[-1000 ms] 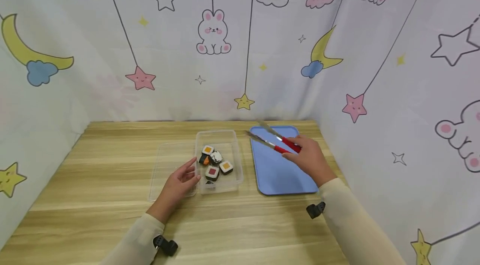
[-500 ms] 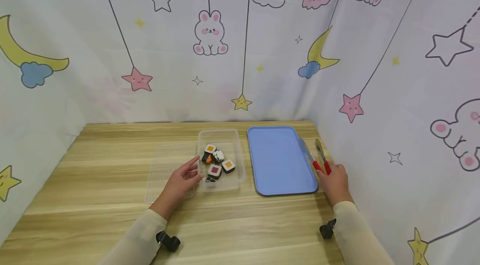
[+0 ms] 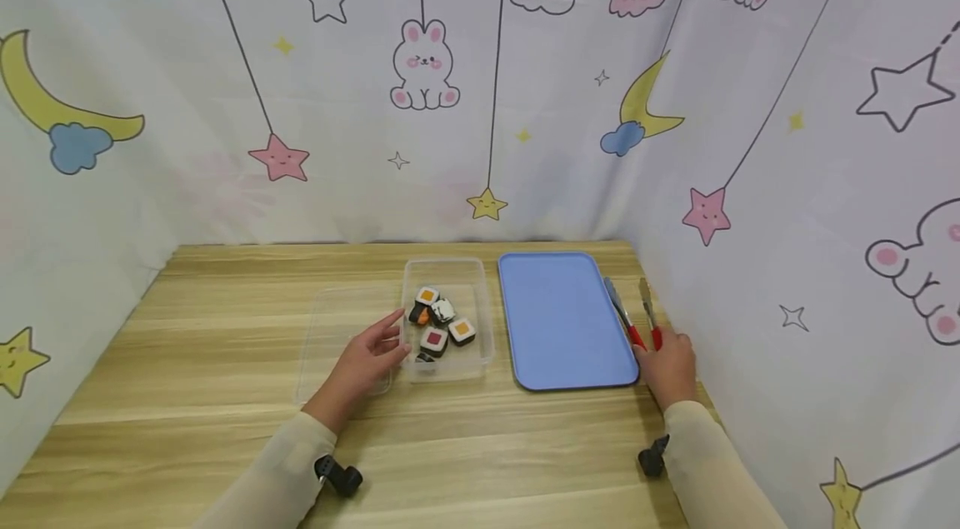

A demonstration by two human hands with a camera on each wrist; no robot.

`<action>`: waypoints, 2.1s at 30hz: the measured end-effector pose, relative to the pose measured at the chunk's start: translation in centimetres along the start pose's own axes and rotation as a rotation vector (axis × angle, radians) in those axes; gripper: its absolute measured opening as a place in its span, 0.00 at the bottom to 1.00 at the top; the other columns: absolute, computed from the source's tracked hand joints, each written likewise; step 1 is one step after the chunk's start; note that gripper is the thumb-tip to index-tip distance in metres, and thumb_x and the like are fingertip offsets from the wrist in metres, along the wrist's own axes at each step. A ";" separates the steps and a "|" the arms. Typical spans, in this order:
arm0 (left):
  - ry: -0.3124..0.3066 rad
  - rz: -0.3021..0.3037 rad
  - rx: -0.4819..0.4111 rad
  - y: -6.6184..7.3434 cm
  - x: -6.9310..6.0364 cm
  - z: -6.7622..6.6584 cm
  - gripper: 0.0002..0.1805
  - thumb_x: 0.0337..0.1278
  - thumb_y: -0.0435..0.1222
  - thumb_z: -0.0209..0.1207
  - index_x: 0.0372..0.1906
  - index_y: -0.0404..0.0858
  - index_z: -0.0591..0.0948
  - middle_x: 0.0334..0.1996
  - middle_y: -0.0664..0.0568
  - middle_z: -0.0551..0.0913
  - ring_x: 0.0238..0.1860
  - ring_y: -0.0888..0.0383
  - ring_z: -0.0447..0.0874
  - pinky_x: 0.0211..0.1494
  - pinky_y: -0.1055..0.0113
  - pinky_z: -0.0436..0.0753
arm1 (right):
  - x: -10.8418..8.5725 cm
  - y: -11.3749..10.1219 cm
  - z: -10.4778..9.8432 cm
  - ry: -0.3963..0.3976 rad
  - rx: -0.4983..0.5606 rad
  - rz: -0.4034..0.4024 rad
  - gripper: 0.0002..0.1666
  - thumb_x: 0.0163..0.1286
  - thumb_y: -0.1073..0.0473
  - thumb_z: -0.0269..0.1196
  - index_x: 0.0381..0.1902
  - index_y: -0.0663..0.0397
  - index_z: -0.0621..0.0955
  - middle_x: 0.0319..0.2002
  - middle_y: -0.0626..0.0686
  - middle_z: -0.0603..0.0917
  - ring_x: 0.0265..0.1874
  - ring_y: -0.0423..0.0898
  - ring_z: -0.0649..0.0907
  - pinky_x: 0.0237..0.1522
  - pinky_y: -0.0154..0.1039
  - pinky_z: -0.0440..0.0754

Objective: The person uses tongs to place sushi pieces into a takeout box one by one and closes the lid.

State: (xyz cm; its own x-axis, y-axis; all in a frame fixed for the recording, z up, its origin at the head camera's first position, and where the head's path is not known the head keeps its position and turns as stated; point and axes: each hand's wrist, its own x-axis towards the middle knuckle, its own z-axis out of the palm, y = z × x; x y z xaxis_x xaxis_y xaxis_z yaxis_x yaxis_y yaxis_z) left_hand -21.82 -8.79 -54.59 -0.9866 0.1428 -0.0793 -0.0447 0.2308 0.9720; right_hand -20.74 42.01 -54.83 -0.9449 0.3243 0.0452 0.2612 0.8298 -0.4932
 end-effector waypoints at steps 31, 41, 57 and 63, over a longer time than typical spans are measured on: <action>0.103 -0.143 0.491 -0.3 -0.9 -10.1 0.42 0.70 0.46 0.61 0.79 0.30 0.61 0.75 0.24 0.61 0.74 0.26 0.59 0.71 0.32 0.66 | -13.2 -38.0 15.2 -0.652 0.476 -0.142 0.53 0.73 0.39 0.64 0.85 0.49 0.53 0.82 0.61 0.53 0.81 0.60 0.55 0.73 0.65 0.63; 0.130 -0.187 0.461 -0.1 -0.7 -9.8 0.44 0.69 0.46 0.62 0.80 0.30 0.59 0.75 0.25 0.60 0.74 0.27 0.59 0.71 0.33 0.66 | -12.9 -39.1 17.3 -0.557 0.398 -0.079 0.55 0.71 0.38 0.65 0.84 0.54 0.54 0.80 0.69 0.55 0.79 0.66 0.57 0.70 0.66 0.67; 0.266 -0.150 0.283 5.5 -2.0 -11.9 0.43 0.73 0.50 0.58 0.84 0.41 0.54 0.76 0.28 0.61 0.74 0.31 0.64 0.65 0.36 0.75 | -10.7 -40.2 9.2 -0.640 0.808 -0.070 0.48 0.75 0.46 0.64 0.84 0.45 0.55 0.81 0.60 0.57 0.76 0.61 0.64 0.70 0.63 0.68; 0.316 -0.084 0.196 8.3 -1.6 -11.0 0.40 0.73 0.48 0.60 0.83 0.47 0.60 0.76 0.36 0.66 0.73 0.37 0.68 0.64 0.39 0.77 | -8.9 -38.7 6.6 -0.609 0.885 -0.110 0.45 0.78 0.49 0.60 0.84 0.48 0.54 0.81 0.59 0.56 0.79 0.60 0.60 0.74 0.62 0.63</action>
State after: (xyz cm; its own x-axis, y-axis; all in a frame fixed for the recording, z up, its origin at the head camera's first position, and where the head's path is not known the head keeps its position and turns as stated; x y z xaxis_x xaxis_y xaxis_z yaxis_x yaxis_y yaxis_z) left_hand -22.39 -17.70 -43.97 -0.9819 -0.1814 -0.0549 -0.1268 0.4134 0.9017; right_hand -23.74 4.02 -41.83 -0.9577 -0.2149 -0.1914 0.1641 0.1385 -0.9767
